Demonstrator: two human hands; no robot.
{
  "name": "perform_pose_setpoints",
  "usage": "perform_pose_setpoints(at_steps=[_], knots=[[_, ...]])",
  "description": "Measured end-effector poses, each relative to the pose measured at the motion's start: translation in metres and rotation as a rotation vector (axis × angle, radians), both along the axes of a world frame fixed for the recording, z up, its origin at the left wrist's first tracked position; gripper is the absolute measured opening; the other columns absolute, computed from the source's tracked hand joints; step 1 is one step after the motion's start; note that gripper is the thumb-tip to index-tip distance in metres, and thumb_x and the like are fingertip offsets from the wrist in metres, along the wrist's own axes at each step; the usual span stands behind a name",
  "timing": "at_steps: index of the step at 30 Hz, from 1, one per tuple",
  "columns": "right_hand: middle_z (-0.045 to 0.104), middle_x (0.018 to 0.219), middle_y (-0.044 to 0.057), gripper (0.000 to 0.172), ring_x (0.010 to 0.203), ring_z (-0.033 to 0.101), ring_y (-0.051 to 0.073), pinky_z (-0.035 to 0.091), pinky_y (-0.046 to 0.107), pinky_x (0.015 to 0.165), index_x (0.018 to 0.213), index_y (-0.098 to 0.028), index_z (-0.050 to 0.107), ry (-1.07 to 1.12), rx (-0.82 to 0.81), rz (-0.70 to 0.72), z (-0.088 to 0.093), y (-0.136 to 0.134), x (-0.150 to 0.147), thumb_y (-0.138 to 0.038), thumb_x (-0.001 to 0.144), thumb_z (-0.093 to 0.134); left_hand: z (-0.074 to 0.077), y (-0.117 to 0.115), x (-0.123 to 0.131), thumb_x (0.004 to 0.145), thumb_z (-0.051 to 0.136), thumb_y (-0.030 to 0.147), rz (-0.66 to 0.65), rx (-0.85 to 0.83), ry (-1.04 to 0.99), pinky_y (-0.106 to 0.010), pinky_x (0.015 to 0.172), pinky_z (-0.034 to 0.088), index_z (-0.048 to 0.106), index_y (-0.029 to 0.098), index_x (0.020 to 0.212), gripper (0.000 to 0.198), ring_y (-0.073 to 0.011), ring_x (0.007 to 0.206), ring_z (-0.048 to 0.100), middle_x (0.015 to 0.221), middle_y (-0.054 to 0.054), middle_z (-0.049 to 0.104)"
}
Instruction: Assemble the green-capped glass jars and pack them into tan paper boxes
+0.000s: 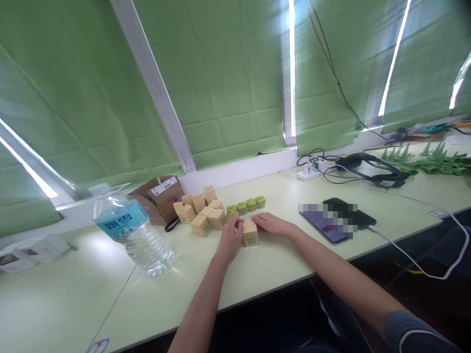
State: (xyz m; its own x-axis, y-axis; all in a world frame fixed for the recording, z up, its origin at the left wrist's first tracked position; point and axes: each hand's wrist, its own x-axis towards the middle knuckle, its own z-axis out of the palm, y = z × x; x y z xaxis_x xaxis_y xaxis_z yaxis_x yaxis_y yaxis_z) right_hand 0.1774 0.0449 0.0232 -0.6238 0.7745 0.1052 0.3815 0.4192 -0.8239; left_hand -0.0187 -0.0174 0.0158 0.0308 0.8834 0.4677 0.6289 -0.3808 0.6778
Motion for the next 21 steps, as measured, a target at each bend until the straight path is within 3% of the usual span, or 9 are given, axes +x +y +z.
perform_pose_setpoints(at_steps=[11,17,21], knots=[[0.063,0.074,0.004,0.046,0.068,0.056,0.018,0.043,0.031,0.069,0.073,-0.019,0.054,0.000,-0.012,-0.001,0.001,-0.001,-0.001,-0.047,0.103,0.033,0.002,-0.002,0.000,0.095,0.046,0.029,0.003,-0.015,-0.019,-0.031,0.077,0.046,0.060,0.021,0.087,0.017,-0.0177,0.081,0.057,0.087,-0.003,0.064],[0.061,0.071,0.003,0.047,0.068,0.055,0.018,0.042,0.031,0.068,0.074,-0.020,0.056,-0.009,0.052,0.022,0.003,-0.002,0.001,-0.045,0.104,0.031,0.009,-0.014,0.003,0.096,0.052,0.037,-0.109,-0.032,0.044,-0.035,0.090,0.048,0.063,0.024,0.116,0.027,-0.0220,0.107,0.060,0.117,-0.007,0.066],[0.060,0.071,0.002,0.049,0.069,0.055,0.018,0.042,0.030,0.069,0.077,-0.021,0.059,0.016,0.083,0.053,0.003,-0.002,0.002,-0.048,0.104,0.029,0.012,-0.018,0.006,0.091,0.062,0.038,-0.181,-0.051,0.097,-0.038,0.096,0.047,0.061,0.024,0.121,0.033,-0.0245,0.115,0.059,0.126,-0.009,0.064]])
